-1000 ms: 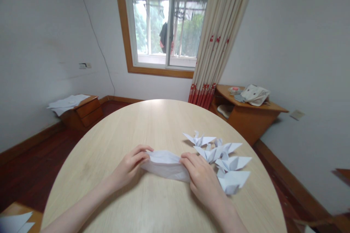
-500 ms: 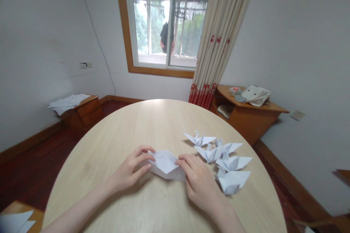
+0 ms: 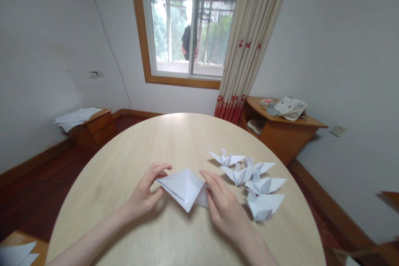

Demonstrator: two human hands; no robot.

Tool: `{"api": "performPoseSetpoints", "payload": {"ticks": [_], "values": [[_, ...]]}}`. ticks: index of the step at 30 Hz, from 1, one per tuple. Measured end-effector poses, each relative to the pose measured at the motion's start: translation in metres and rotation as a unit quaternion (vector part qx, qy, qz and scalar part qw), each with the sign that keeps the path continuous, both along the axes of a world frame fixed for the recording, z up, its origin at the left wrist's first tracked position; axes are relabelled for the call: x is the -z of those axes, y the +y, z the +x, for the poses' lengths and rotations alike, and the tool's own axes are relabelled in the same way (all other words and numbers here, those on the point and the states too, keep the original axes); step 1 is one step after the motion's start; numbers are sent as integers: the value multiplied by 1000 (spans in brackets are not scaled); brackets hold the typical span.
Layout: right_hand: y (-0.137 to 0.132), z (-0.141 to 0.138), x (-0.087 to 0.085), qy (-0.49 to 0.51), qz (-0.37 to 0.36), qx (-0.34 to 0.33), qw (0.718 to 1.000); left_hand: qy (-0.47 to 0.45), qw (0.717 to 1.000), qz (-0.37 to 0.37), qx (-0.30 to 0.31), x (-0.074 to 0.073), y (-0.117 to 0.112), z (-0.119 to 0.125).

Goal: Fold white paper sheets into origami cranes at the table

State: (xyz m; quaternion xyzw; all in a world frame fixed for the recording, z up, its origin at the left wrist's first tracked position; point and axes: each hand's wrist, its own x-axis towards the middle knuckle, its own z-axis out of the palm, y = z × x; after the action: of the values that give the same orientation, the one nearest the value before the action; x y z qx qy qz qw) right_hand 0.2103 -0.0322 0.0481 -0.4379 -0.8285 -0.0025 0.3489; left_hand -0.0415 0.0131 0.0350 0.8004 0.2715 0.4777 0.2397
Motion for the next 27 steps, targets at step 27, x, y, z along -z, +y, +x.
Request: {"api": "performPoseSetpoints", "payload": {"ticks": [27], "values": [[0,-20,0,172,-196,11,965,8,990,-139,16,5,0,7]]}}
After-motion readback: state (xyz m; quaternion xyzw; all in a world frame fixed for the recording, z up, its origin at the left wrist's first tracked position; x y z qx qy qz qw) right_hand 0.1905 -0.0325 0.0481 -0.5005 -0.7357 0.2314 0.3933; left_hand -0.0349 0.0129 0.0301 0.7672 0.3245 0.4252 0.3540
